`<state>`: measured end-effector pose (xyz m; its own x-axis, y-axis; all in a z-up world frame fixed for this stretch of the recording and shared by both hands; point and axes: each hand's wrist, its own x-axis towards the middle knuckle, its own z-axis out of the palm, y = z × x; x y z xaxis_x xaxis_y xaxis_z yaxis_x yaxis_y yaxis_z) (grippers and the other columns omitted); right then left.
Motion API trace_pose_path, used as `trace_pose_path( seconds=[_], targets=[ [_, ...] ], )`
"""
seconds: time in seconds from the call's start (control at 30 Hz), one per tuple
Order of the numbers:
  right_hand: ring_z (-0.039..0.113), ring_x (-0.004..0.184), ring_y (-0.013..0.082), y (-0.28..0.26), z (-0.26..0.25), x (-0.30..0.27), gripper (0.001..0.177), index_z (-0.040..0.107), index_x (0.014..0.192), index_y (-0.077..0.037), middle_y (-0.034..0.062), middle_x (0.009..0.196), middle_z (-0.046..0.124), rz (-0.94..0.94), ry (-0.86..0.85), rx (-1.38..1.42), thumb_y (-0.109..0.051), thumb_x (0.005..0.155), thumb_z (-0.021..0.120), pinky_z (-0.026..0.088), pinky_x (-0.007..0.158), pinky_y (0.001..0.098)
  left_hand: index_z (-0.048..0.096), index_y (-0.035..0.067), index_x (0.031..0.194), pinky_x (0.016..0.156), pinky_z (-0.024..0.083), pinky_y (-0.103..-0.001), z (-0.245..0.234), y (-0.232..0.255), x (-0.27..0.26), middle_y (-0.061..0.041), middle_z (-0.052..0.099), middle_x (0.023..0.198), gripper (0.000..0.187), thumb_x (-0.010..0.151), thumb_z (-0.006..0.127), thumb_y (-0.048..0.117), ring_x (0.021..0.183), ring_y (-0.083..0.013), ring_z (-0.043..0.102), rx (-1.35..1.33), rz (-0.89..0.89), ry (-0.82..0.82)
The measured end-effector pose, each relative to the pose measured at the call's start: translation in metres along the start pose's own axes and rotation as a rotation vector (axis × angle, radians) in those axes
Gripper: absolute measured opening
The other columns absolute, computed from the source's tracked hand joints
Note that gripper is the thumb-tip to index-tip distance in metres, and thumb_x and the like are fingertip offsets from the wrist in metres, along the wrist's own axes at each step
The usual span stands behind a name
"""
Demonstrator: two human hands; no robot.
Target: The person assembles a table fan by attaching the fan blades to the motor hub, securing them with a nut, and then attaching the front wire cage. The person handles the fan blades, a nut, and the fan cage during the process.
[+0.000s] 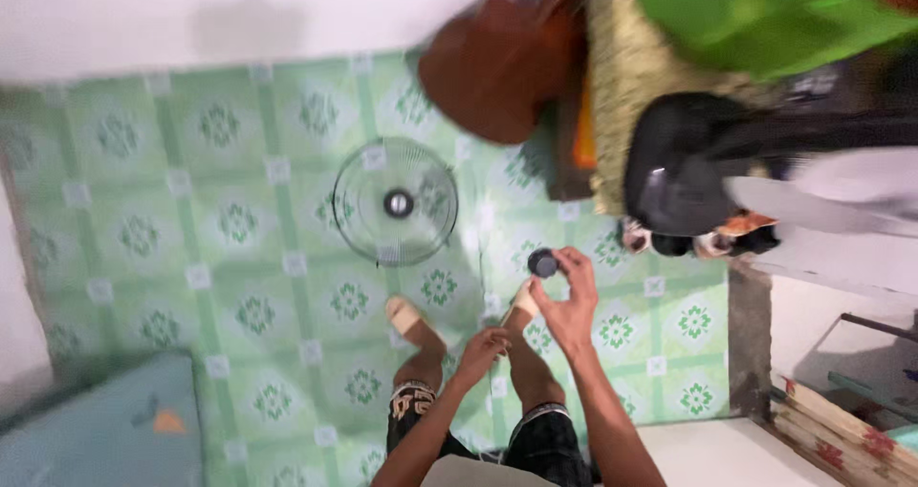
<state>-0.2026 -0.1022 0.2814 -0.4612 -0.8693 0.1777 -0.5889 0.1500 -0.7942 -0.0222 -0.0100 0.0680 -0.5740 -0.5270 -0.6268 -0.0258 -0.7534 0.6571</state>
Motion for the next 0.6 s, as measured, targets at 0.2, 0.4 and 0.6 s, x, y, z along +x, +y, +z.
trace_pose_path(
  seconds=[0.2, 0.4, 0.6],
  targets=[
    [0.064, 0.113, 0.0245, -0.091, -0.083, -0.017, 0.061, 0.061, 0.135, -0.002, 0.0155, 0.131, 0.06, 0.022, 0.117, 0.107, 0.001, 0.077, 0.082, 0.055, 0.095, 0.0342, 0.061, -0.001, 0.139, 0.091, 0.054, -0.032, 0.079, 0.134, -0.039, -0.007, 0.07, 0.119, 0.037, 0.109, 0.057, 0.019, 0.106, -0.0145, 0.066, -0.098, 0.413, -0.05],
    [0.066, 0.109, 0.0261, -0.167, -0.158, -0.042, 0.067, 0.059, 0.137, -0.002, 0.0169, 0.132, 0.062, -0.039, 0.235, 0.038, -0.002, 0.074, 0.083, 0.055, 0.092, 0.0345, 0.05, 0.003, 0.147, 0.099, 0.052, -0.032, 0.152, 0.261, -0.121, -0.008, 0.062, 0.137, 0.045, 0.107, 0.048, 0.023, 0.123, -0.0158, 0.06, -0.254, 0.435, -0.227],
    [0.068, 0.109, 0.028, -0.214, -0.198, -0.065, 0.066, 0.06, 0.136, -0.002, 0.0172, 0.129, 0.064, -0.055, 0.365, 0.064, -0.003, 0.073, 0.084, 0.056, 0.093, 0.0358, 0.053, -0.003, 0.147, 0.101, 0.052, -0.035, 0.189, 0.302, -0.178, -0.011, 0.062, 0.136, 0.044, 0.11, 0.051, 0.019, 0.114, -0.0181, 0.062, -0.235, 0.437, -0.379]
  ],
)
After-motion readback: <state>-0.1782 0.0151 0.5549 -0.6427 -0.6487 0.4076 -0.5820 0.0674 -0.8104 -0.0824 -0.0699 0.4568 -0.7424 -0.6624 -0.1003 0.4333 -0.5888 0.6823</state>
